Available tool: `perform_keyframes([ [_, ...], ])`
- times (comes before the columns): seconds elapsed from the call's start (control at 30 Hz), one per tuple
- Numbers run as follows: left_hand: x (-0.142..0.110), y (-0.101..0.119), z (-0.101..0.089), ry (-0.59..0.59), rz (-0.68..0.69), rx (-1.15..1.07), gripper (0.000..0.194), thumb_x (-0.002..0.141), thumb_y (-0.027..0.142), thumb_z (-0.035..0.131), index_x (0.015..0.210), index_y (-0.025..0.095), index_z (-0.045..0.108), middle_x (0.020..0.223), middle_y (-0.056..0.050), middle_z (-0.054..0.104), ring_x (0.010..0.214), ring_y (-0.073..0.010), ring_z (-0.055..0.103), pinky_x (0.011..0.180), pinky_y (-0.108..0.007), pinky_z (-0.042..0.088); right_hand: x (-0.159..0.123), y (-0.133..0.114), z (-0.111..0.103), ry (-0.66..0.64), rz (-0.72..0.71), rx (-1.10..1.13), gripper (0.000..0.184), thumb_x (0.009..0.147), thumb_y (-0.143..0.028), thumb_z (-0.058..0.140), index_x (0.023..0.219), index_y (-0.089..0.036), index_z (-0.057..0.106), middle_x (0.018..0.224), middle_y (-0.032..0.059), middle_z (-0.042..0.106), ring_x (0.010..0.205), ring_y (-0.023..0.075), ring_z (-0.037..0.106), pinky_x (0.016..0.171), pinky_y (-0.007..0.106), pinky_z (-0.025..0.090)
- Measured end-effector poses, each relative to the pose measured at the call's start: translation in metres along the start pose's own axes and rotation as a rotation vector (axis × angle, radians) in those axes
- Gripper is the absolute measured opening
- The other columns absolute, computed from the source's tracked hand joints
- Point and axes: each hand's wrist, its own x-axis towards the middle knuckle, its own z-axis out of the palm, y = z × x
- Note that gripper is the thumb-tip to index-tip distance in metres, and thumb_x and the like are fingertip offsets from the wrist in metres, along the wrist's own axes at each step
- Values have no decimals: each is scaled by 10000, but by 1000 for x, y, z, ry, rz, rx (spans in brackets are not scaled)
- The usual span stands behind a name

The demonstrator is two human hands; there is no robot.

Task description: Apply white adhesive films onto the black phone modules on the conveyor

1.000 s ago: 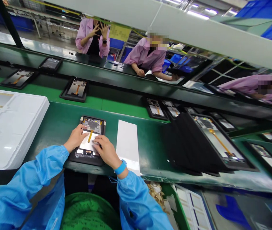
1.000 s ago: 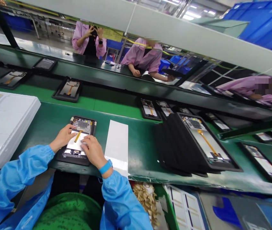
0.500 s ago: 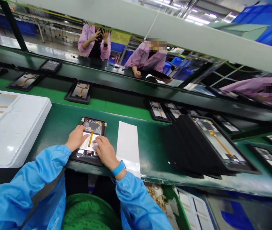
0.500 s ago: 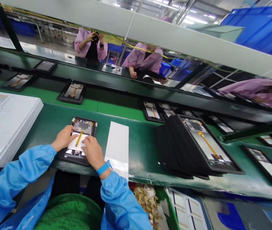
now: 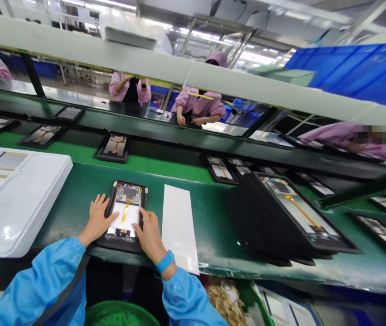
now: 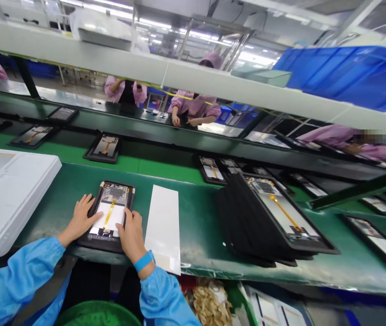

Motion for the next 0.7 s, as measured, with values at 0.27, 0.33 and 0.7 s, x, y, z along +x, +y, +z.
perform_keyframes([
  [0.27, 111, 77, 29, -85, -140, -499, 806, 806, 377, 707, 1484, 135, 342, 1106, -141, 694, 930, -239, 696, 840, -354, 543, 13, 45, -63, 281, 118, 295, 426, 959, -395, 498, 1343, -210, 507, 1383, 160, 487, 1176, 254, 573, 818, 361, 592],
  [0.33, 171, 101, 52, -34, -122, -393, 720, 815, 319, 697, 1437, 109, 403, 1115, -156, 689, 958, -227, 687, 856, -335, 529, 7, 65, -75, 359, 128, 267, 387, 968, -427, 487, 1288, -224, 560, 1414, 155, 468, 1223, 265, 553, 833, 365, 591],
  [0.7, 329, 68, 15, 127, -231, 207, 624, 791, 449, 639, 1237, 20, 560, 1393, -356, 445, 1362, -451, 366, 973, -470, 412, 1, 118, -41, 552, 107, 201, 269, 966, -387, 480, 1122, -279, 672, 1356, 144, 544, 947, 263, 682, 686, 375, 609],
])
